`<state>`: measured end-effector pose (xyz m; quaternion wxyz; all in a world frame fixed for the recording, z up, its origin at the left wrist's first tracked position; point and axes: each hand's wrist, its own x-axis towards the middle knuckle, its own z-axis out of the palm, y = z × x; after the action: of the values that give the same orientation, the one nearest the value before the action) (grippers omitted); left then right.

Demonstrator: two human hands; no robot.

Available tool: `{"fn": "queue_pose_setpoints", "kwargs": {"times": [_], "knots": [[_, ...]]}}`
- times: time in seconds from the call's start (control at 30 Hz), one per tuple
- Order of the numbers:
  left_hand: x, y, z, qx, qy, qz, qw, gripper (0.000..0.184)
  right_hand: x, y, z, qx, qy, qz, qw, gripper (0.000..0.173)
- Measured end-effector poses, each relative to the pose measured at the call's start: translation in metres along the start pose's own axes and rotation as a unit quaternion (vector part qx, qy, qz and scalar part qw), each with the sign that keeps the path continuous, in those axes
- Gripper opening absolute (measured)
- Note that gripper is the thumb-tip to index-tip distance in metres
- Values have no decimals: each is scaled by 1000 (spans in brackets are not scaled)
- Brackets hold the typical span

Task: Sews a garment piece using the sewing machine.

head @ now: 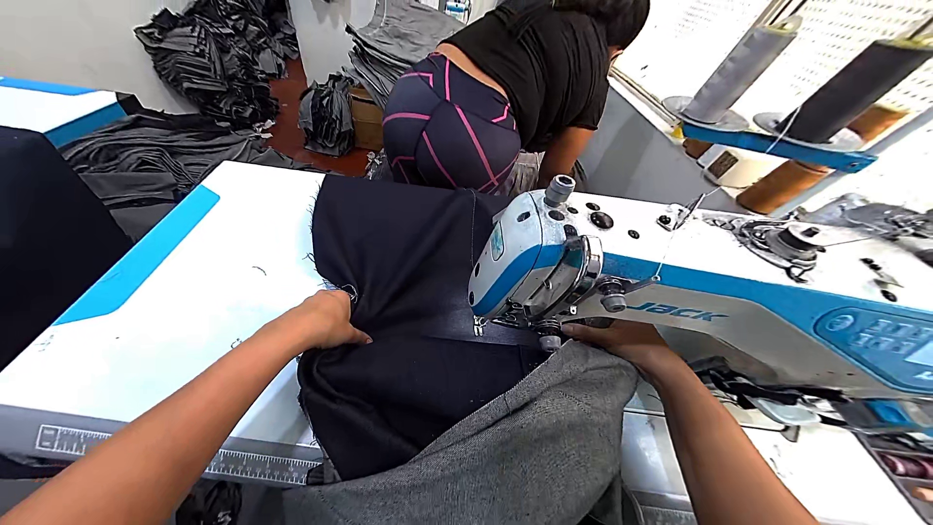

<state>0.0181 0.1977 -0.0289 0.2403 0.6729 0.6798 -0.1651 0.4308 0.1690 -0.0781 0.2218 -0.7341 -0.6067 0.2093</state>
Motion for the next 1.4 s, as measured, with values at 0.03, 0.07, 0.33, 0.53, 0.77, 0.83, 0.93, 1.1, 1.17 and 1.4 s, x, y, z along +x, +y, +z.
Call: {"fn": "queue_pose_setpoints", "kwargs": {"times": [0.03,0.07,0.33,0.53,0.77,0.83,0.93,1.1,1.17,1.4], "knots": [[-11,2,0,30,32,-4,999,55,-4,1,-5,-64,4,-26,998,46],[-26,7,-1,69,88,-5,994,54,-12,-1,-11,-132,0,-49,990,57],[-61,94,48,94,-75,509,852,14,-132,-93,23,-133,-133,-372,909,27],[-124,98,152,144,-324,347,868,27,-227,-95,65,-289,-552,-125,772,26],[-92,48,241,81,479,545,683,15,-247,-54,145,392,-249,73,882,25],[-93,49,240,70,528,510,675,18,-256,-72,160,585,-164,205,768,15],[-95,53,236,21,554,464,691,16,-251,-82,151,590,-148,267,747,18],[-109,42,208,-95,525,403,744,22,-242,-54,117,468,-270,162,826,61],[-108,43,195,-70,518,383,762,34,-245,-58,115,486,-170,119,849,53],[-99,81,177,-4,536,358,765,50,-221,-76,102,18,255,-171,951,27]]}}
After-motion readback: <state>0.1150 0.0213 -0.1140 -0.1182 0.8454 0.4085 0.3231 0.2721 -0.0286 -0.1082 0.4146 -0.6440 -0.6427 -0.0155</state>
